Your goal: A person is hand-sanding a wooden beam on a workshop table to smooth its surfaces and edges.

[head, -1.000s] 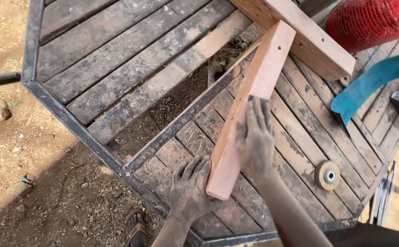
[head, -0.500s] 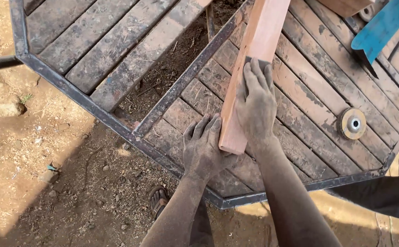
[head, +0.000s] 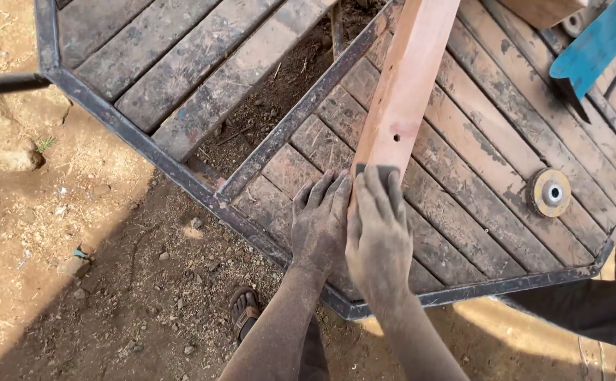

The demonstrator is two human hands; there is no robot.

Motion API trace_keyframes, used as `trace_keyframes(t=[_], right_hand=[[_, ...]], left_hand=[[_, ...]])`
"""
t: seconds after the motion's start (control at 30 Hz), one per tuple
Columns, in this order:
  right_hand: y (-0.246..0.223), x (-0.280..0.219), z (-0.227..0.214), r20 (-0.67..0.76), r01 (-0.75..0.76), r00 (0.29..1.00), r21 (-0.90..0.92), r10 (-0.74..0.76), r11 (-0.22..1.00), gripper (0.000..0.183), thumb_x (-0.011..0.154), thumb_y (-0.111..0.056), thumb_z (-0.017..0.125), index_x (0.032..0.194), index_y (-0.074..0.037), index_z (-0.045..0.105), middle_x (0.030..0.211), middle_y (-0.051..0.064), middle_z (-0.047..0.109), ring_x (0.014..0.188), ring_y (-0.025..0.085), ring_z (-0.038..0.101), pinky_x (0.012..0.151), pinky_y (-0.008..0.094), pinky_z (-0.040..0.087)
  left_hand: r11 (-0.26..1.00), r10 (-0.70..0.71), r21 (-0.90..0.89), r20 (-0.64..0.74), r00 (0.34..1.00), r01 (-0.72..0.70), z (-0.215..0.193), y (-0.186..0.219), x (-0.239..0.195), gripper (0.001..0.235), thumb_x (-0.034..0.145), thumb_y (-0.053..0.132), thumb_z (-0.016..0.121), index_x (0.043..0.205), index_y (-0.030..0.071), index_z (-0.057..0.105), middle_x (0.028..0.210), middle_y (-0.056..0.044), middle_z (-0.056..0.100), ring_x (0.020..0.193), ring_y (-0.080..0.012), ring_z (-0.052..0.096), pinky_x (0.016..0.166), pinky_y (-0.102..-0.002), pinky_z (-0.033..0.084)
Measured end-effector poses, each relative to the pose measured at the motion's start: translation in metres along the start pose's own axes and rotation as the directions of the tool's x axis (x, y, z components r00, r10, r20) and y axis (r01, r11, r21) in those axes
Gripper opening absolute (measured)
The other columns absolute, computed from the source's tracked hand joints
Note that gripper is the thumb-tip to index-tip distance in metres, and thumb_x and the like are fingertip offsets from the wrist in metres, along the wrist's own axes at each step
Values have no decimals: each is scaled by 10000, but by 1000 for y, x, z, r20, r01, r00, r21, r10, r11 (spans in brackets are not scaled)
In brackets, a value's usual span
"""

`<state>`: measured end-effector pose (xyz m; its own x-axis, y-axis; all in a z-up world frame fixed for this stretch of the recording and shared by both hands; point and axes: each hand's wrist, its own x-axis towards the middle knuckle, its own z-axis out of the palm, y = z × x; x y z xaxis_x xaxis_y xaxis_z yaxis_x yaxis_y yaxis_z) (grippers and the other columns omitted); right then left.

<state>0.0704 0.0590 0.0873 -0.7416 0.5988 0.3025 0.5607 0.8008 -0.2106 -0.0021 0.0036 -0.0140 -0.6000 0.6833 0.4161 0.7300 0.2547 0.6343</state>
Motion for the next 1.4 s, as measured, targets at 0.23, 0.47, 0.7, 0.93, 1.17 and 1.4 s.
trace_keyframes(t=[0.23,0.47,0.7,0.93,1.17,1.4], right_hand=[[21,1,-2,141,-10,990,78,-1,997,435,1017,-205,550,1443,-139,613,1573,39,513,1496,363,348,1101,471,391],[-25,-30,-12,118,-125,988,207,102,970,525,1069,-194,502,1540,22,416,1658,125,347,1589,393,162,1295,501,244],[32,16,18,7,-95,995,359,99,929,408,1033,-172,570,1422,-65,631,1540,96,547,1505,388,352,1185,435,359],[31,70,21,-34,-280,941,484,338,829,426,1004,-88,658,1429,-74,625,1535,109,532,1481,378,333,1167,474,383],[38,-13,-14,380,-160,449,925,809,-346,438,974,-73,588,1410,-43,586,1311,244,665,1268,396,653,1046,551,562],[47,-49,5,649,8,348,720,677,-694,348,950,-149,631,1295,-117,669,1380,234,643,1242,412,628,1020,615,542]], left_hand=[[1000,-3,-13,25,1000,3,-15,8,7,598,911,347,615,1444,83,555,1442,-61,623,1394,-245,518,1161,-479,349],[993,8,119,100,995,-20,-10,1,-2,499,1009,252,479,1481,101,548,1510,-21,598,1429,-246,515,1143,-460,369],[1000,7,12,8,1000,-7,-3,-1,-3,753,762,377,748,1432,82,573,1395,-103,656,1325,-287,585,1116,-483,397],[1000,8,-23,-45,999,-9,-22,18,13,1011,544,546,904,1379,66,598,1369,-92,675,1286,-304,610,1084,-515,408],[997,-35,-71,10,999,36,-22,14,13,923,607,497,848,1380,60,596,1397,-93,662,1298,-326,601,1120,-542,396],[998,-52,24,98,994,50,-30,25,18,936,541,416,853,1381,102,585,1413,-57,653,1329,-300,581,1134,-533,398]])
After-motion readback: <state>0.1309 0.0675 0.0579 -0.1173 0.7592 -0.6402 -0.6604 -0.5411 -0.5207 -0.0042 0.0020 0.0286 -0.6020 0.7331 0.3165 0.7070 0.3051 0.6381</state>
